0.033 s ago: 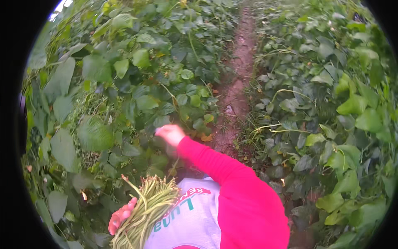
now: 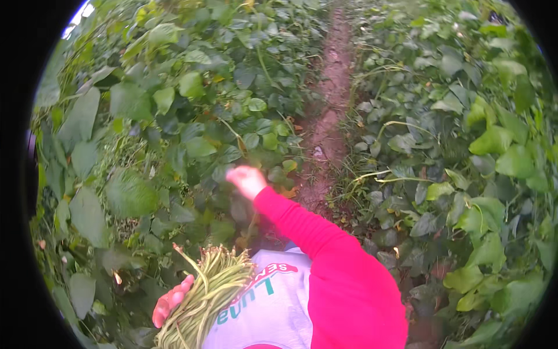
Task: The person walks through a field of green bean plants, picking long green beans by hand and holding them in a growing bundle. The person moves along a narrow muddy path between rows of plants, repeatedly reaching into the foliage to detach beans and add them to the hand-held bunch.
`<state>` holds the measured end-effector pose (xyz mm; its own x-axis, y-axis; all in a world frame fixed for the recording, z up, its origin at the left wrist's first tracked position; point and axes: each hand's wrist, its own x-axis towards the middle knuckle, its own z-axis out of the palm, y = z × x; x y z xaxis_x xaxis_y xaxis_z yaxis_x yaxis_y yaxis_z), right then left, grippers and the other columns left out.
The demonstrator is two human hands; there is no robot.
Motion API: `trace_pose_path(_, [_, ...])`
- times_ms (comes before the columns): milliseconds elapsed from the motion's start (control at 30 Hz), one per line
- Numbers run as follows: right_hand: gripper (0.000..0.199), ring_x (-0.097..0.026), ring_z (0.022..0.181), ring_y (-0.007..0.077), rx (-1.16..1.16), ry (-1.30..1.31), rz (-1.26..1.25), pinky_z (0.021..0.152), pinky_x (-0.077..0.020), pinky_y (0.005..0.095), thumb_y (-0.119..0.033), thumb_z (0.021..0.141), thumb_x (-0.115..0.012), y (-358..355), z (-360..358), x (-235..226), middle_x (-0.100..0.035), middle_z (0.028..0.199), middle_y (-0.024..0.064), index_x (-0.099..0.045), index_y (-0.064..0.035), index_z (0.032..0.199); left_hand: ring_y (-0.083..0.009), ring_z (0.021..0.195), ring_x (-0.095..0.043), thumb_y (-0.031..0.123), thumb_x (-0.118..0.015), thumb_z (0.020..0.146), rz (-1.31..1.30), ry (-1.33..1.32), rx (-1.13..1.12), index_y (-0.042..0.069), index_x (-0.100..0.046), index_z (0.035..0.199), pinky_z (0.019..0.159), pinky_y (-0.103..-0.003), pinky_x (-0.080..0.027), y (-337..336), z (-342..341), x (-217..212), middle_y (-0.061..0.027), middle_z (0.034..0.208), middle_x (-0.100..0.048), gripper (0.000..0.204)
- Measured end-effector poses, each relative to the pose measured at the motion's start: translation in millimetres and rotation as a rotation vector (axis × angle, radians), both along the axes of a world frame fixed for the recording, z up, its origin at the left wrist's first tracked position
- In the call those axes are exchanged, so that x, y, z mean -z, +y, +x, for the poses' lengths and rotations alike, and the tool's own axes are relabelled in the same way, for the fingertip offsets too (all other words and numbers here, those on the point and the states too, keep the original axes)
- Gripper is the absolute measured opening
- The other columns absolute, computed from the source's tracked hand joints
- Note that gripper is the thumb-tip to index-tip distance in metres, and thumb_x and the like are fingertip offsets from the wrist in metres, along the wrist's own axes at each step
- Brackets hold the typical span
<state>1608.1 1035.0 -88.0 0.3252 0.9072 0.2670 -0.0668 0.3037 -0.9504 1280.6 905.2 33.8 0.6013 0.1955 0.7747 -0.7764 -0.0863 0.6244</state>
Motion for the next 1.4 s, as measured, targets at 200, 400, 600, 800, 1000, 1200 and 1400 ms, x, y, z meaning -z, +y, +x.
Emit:
trace_pose_path(200, [0.012,-0.061,0.071,0.0147,0.271,-0.309,0.557,0.064,-0.0476,0.0277,-0.01,0.092,-0.063,-82,49,-165,-0.068,0.082,0.0038,-0.072,-0.0035,0.094,-0.0483,0.144,-0.024,0.049,-0.035,0.103,-0.496,0.219,0.229,0.016,-0.026,0.156,0.117,-0.064,-0.012,12,53,-4,-0.0221,0.161,-0.013,0.063])
trace_pose_path(400, [0.019,-0.054,0.053,0.024,-0.684,-0.325,1.018,0.052,-0.042,0.036,-0.022,0.089,-0.066,-130,5,-183,-0.058,0.064,0.0036,-0.066,-0.0068,0.079,-0.0464,0.143,-0.028,0.05,-0.026,0.103,-0.858,0.3,0.296,0.011,-0.017,0.157,0.119,-0.06,-0.019,73,115,20,-0.0254,0.158,-0.022,0.067])
trace_pose_path(600, [0.025,-0.059,0.077,0.0187,-0.889,0.212,0.479,0.079,-0.0434,0.033,-0.024,0.09,-0.071,-91,90,-139,-0.064,0.081,0.0053,-0.071,-0.0038,0.104,-0.0417,0.15,0.0,0.025,-0.03,0.096,-0.149,0.036,0.714,0.003,-0.069,0.119,0.117,-0.059,0.012,153,172,50,-0.0135,0.15,-0.045,0.049])
trace_pose_path(800, [0.043,-0.063,0.102,0.0189,-0.483,0.768,0.119,0.099,-0.0451,0.0354,-0.033,0.1,-0.056,-35,183,3,-0.066,0.107,0.0091,-0.057,-0.0037,0.131,-0.0394,0.143,-0.031,0.022,-0.035,0.093,-0.028,0.222,0.603,-0.002,-0.073,0.107,0.12,-0.052,0.009,176,253,8,-0.0128,0.123,-0.068,0.047])
trace_pose_path(1000, [0.043,-0.068,0.098,0.0216,-0.027,-0.07,-0.826,0.087,-0.0528,0.0348,-0.036,0.086,-0.072,-66,254,251,-0.072,0.109,0.0105,-0.068,-0.0072,0.117,-0.0374,0.115,-0.062,0.026,-0.034,0.093,0.006,0.269,0.765,0.0,-0.073,0.098,0.119,-0.052,-0.009,206,290,18,-0.0146,0.114,-0.071,0.047])
trace_pose_path(1200, [0.026,-0.069,0.09,0.0336,-0.761,-1.13,-1.008,0.078,-0.0553,0.0439,-0.024,0.079,-0.058,-181,279,461,-0.072,0.094,0.0149,-0.074,-0.0081,0.093,-0.0346,0.103,-0.067,0.03,-0.038,0.09,-0.036,0.235,0.641,0.002,-0.072,0.084,0.117,-0.054,-0.017,213,290,17,-0.0141,0.103,-0.074,0.045])
trace_pose_path(1400, [0.022,-0.069,0.083,0.0335,-0.717,-1.161,-1.155,0.073,-0.0557,0.0434,-0.02,0.078,-0.057,-167,300,393,-0.072,0.088,0.0128,-0.075,-0.0098,0.086,-0.0338,0.1,-0.067,0.031,-0.039,0.09,-0.058,0.242,0.68,0.003,-0.071,0.08,0.116,-0.055,-0.018,223,319,11,-0.0141,0.102,-0.074,0.044])
